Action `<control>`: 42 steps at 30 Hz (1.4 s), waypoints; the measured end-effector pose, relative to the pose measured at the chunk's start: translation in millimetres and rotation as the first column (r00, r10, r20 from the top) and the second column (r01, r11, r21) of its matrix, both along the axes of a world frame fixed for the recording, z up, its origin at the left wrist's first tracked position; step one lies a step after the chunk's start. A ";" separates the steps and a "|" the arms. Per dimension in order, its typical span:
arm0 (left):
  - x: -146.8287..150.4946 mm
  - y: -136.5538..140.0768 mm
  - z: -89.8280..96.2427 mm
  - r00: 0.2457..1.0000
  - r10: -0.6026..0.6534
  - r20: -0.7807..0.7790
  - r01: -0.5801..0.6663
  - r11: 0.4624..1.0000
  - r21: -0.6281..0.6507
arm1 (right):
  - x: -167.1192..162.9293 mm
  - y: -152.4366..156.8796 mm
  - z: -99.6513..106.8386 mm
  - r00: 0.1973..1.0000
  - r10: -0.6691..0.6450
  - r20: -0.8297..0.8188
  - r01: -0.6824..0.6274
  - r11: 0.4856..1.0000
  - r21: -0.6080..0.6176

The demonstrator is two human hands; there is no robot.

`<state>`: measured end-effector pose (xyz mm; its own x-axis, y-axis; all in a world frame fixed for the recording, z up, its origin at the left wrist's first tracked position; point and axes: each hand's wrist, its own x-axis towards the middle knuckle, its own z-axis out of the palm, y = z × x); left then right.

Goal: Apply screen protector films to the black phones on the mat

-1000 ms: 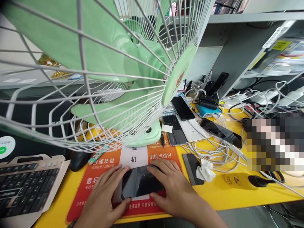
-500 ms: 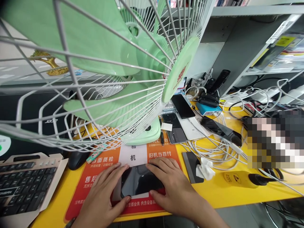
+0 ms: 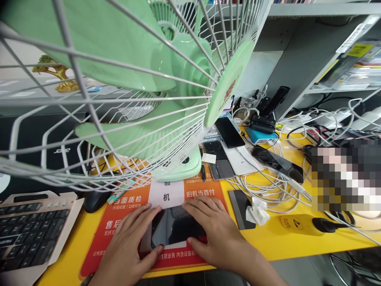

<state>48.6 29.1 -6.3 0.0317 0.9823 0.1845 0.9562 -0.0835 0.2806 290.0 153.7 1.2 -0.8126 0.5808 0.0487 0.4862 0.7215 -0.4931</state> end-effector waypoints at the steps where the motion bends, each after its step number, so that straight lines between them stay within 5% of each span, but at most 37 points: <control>1: -0.4 0.0 -0.8 1.000 -0.005 -0.004 0.005 1.000 0.000 | 0.2 -0.2 0.1 1.000 -0.002 0.002 0.002 1.000 0.001; 33: 0.4 2.1 0.6 0.994 -0.094 -0.061 0.094 0.995 0.011 | 1.9 -8.8 3.7 0.998 0.051 0.028 -0.054 0.990 0.129; 39: 0.8 2.2 -1.2 0.991 -0.090 -0.101 0.096 0.994 0.055 | 8.6 -12.0 6.9 0.999 0.018 -0.039 -0.013 0.992 0.128; 42: -0.7 1.6 -2.6 0.988 -0.098 -0.119 0.109 0.990 0.090 | 25.8 -15.0 14.9 0.978 -0.098 -0.184 0.128 0.979 0.157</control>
